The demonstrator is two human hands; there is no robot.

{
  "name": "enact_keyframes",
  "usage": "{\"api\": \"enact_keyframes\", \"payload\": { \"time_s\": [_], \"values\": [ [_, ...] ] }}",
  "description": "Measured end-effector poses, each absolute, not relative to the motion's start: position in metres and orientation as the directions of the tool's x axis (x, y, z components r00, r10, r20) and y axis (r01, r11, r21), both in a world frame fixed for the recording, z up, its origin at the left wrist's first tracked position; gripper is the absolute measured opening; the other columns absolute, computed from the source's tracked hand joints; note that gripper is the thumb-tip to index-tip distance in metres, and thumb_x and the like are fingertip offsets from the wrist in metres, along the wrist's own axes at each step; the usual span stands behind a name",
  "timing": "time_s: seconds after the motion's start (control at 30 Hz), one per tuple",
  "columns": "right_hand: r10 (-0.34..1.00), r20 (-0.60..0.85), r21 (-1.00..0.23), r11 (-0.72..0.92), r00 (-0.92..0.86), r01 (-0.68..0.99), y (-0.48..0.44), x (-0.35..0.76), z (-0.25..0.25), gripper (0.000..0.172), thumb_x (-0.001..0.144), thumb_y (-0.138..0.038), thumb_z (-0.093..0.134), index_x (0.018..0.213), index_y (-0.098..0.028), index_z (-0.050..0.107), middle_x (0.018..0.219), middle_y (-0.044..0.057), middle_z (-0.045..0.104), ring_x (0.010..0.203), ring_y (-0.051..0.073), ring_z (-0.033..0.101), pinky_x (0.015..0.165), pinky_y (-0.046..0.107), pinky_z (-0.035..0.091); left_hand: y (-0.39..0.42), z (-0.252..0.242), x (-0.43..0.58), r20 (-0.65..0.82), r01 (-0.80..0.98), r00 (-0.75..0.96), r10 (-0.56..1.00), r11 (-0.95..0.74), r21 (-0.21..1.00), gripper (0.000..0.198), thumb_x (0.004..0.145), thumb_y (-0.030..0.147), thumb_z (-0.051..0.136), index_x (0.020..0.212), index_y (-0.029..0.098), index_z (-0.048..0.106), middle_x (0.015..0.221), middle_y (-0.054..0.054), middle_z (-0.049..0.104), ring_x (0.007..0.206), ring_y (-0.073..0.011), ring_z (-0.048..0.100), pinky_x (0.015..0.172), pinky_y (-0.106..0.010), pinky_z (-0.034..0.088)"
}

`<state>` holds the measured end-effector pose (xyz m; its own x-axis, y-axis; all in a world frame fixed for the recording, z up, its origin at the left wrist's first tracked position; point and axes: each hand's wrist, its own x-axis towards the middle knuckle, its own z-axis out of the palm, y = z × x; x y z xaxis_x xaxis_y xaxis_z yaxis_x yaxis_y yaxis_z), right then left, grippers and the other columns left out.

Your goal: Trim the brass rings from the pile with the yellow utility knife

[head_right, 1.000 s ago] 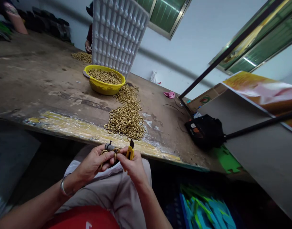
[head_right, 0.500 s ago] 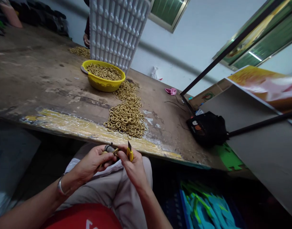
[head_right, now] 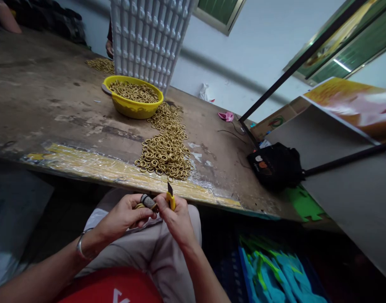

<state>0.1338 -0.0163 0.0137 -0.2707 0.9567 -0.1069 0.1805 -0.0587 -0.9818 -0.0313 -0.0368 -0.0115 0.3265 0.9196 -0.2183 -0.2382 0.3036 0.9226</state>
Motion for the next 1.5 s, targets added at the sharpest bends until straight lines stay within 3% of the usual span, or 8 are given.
{"api": "enact_keyframes", "payload": {
  "time_s": [0.27, 0.53, 0.6, 0.7, 0.9, 1.1, 1.33, 1.5],
  "values": [
    [0.951, -0.081, -0.971, -0.007, -0.299, 0.241, -0.019, 0.13, 0.021, 0.026, 0.078, -0.041, 0.07, 0.082, -0.016, 0.065, 0.06, -0.003, 0.057, 0.055, 0.011, 0.051, 0.052, 0.022, 0.04, -0.036, -0.007, -0.026, -0.253, -0.313, 0.29, 0.923, 0.341, 0.886, 0.022, 0.073, 0.033, 0.072, 0.07, 0.014, 0.061, 0.048, 0.005, 0.048, 0.04, -0.0044, 0.033, 0.039, -0.019, 0.02],
    [0.94, 0.022, -0.93, 0.144, -0.341, 0.338, -0.017, 0.135, 0.019, 0.03, 0.092, -0.041, 0.053, 0.084, -0.017, 0.069, 0.067, 0.001, 0.062, 0.062, 0.014, 0.056, 0.06, 0.024, 0.044, -0.036, -0.013, -0.028, -0.296, -0.332, 0.297, 0.908, 0.389, 0.86, 0.02, 0.073, 0.031, 0.072, 0.072, 0.013, 0.062, 0.047, 0.004, 0.051, 0.038, -0.0039, 0.033, 0.039, -0.018, 0.019],
    [0.948, 0.108, -0.867, 0.237, -0.3, 0.438, -0.019, 0.141, 0.018, 0.025, 0.094, -0.036, 0.051, 0.097, -0.017, 0.068, 0.079, 0.003, 0.066, 0.073, 0.017, 0.06, 0.067, 0.025, 0.045, -0.036, -0.013, -0.027, -0.31, -0.343, 0.273, 0.911, 0.393, 0.853, 0.019, 0.073, 0.03, 0.071, 0.073, 0.013, 0.062, 0.048, 0.005, 0.051, 0.038, -0.004, 0.034, 0.039, -0.018, 0.021],
    [0.921, 0.218, -0.645, 0.385, -0.324, 0.661, -0.024, 0.148, 0.017, 0.02, 0.089, -0.017, 0.051, 0.102, -0.019, 0.065, 0.092, 0.006, 0.068, 0.084, 0.019, 0.063, 0.075, 0.026, 0.044, -0.035, -0.01, -0.027, -0.306, -0.35, 0.229, 0.924, 0.372, 0.86, 0.018, 0.072, 0.029, 0.07, 0.072, 0.014, 0.061, 0.047, 0.005, 0.051, 0.038, -0.0043, 0.035, 0.039, -0.017, 0.023],
    [0.902, 0.193, -0.265, 0.427, -0.386, 0.864, -0.033, 0.148, 0.015, 0.032, 0.076, 0.001, 0.046, 0.094, -0.019, 0.062, 0.087, 0.004, 0.066, 0.078, 0.018, 0.062, 0.068, 0.025, 0.038, -0.035, -0.006, -0.025, -0.303, -0.351, 0.173, 0.937, 0.346, 0.87, 0.022, 0.069, 0.031, 0.072, 0.069, 0.015, 0.058, 0.044, 0.005, 0.052, 0.035, -0.0046, 0.036, 0.036, -0.016, 0.022],
    [0.911, 0.155, -0.123, 0.403, -0.383, 0.907, -0.032, 0.144, 0.013, 0.032, 0.075, 0.002, 0.049, 0.094, -0.02, 0.062, 0.089, 0.004, 0.067, 0.075, 0.017, 0.061, 0.063, 0.025, 0.034, -0.034, -0.009, -0.024, -0.291, -0.327, 0.135, 0.947, 0.32, 0.889, 0.024, 0.07, 0.034, 0.073, 0.075, 0.014, 0.061, 0.046, 0.004, 0.054, 0.035, -0.0046, 0.036, 0.035, -0.016, 0.023],
    [0.892, 0.207, -0.007, 0.413, -0.403, 0.911, -0.029, 0.141, 0.015, 0.016, 0.092, -0.011, 0.047, 0.088, -0.018, 0.061, 0.081, 0.006, 0.065, 0.066, 0.016, 0.058, 0.059, 0.027, 0.03, -0.039, 0.0, -0.028, -0.262, -0.212, 0.12, 0.958, 0.283, 0.935, 0.019, 0.074, 0.031, 0.069, 0.076, 0.013, 0.061, 0.05, 0.003, 0.055, 0.04, -0.0059, 0.041, 0.037, -0.016, 0.026],
    [0.905, 0.205, 0.04, 0.372, -0.372, 0.927, -0.022, 0.141, 0.014, 0.019, 0.086, -0.005, 0.05, 0.09, -0.019, 0.062, 0.081, 0.006, 0.065, 0.063, 0.016, 0.058, 0.057, 0.027, 0.029, -0.033, 0.009, -0.029, -0.26, -0.186, 0.143, 0.955, 0.284, 0.94, 0.014, 0.075, 0.026, 0.066, 0.077, 0.014, 0.061, 0.05, 0.004, 0.054, 0.041, -0.0067, 0.042, 0.039, -0.017, 0.028]
  ]
}}
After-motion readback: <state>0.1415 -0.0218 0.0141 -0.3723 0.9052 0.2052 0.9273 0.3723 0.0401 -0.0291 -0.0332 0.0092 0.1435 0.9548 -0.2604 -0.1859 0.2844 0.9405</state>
